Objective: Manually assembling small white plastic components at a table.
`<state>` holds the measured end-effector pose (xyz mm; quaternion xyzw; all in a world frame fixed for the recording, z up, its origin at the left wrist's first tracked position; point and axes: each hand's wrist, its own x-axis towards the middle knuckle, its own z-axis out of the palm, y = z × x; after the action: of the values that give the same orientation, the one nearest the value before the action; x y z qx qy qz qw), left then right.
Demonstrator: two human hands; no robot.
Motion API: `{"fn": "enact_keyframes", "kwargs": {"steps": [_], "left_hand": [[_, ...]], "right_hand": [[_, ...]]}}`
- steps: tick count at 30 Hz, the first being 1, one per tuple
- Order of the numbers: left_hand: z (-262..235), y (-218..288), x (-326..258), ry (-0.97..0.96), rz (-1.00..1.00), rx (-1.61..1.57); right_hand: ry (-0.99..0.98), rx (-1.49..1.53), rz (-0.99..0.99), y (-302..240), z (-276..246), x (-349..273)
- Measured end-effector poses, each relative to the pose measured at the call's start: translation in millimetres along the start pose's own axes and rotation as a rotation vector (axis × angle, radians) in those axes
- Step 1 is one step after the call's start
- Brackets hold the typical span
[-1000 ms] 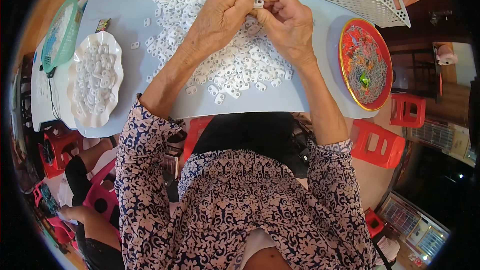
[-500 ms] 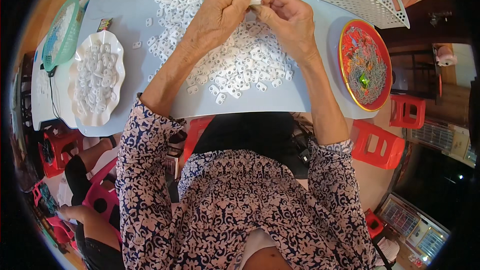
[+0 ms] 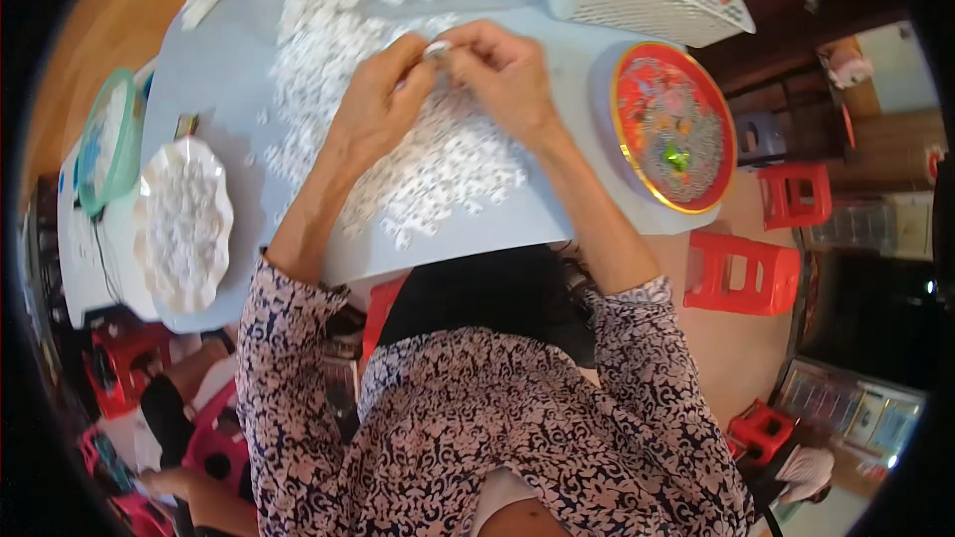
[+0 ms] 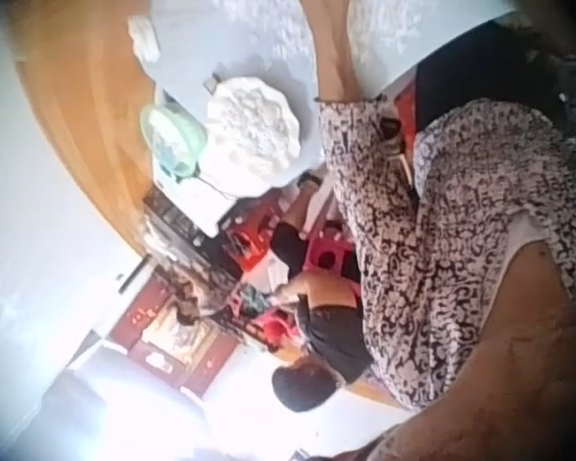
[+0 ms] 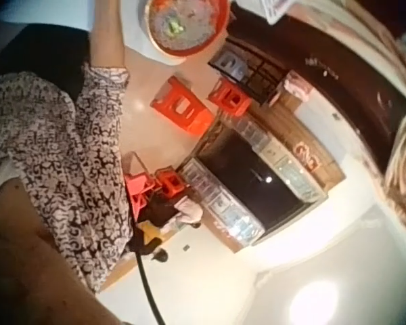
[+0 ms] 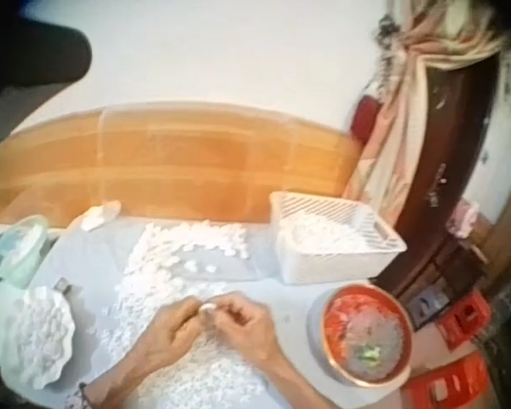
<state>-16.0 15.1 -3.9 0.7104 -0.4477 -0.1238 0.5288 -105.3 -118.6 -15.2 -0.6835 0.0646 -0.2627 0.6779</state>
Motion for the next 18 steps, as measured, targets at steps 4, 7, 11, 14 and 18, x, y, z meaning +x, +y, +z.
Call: {"fn": "enact_keyframes", "kwargs": {"steps": [4,7,11,14,18], "left_hand": [[3,-12,2,-0.019,-0.075,-0.214],[4,-8,2,0.040,-0.029,-0.273],[-6,-1,0,0.107,-0.088,-0.252],[-2,0,7,0.140,-0.061,-0.256],[-5,-7,6,0.201,-0.051,-0.258]], "right_hand": [[0.018,-0.044,0.036,-12,0,-1],[0.138,-0.284,-0.159,-22,-19,6],[0.298,-0.568,-0.320,-67,-85,38],[0.426,-0.708,-0.365,-78,-128,58],[0.345,-0.979,-0.402,-71,-91,39]]}}
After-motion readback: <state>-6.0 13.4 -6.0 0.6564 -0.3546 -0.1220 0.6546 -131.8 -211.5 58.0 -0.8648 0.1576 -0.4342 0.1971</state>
